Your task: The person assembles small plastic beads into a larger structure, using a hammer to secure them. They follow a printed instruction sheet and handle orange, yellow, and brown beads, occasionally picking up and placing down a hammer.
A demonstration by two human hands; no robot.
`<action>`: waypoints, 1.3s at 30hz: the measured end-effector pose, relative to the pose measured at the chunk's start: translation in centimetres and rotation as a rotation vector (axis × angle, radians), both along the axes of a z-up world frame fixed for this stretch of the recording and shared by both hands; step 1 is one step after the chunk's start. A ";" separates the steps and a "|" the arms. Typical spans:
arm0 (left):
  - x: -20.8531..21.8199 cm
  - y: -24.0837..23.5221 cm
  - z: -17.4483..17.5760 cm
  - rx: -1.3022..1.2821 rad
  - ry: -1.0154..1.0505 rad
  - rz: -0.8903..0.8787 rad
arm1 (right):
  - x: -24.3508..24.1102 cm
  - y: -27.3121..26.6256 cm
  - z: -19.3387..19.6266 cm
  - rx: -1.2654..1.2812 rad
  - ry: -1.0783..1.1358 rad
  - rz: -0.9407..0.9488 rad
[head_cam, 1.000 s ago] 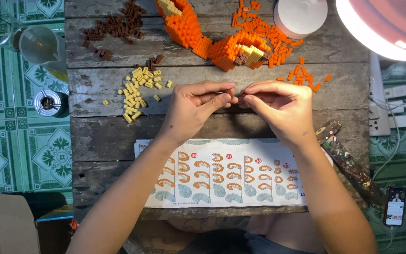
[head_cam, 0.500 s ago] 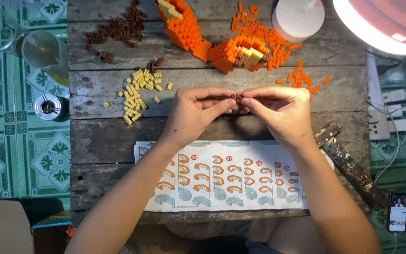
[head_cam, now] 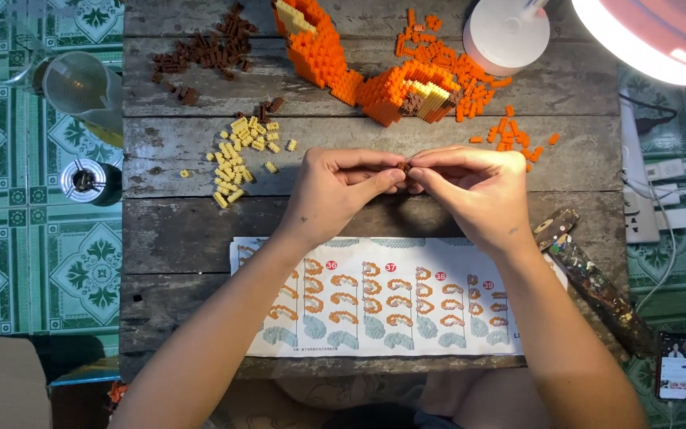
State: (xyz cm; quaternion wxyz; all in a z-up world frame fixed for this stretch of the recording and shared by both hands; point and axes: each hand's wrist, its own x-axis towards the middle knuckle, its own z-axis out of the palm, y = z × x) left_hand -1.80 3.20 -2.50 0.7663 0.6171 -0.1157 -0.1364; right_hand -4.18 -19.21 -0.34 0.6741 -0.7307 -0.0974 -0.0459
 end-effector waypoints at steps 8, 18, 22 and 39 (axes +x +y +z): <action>0.0 0.1 -0.1 0.012 -0.015 0.006 | 0.0 -0.1 -0.4 -0.007 0.000 0.003; -0.1 0.0 -0.4 -0.013 -0.035 0.023 | -0.2 1.1 0.4 0.010 0.033 -0.041; -0.1 -0.1 0.0 -0.012 -0.050 0.029 | -0.3 1.2 0.3 0.013 0.039 -0.054; -0.2 -0.5 -0.1 -0.005 -0.021 0.050 | -1.1 2.1 0.5 -0.057 -0.005 -0.153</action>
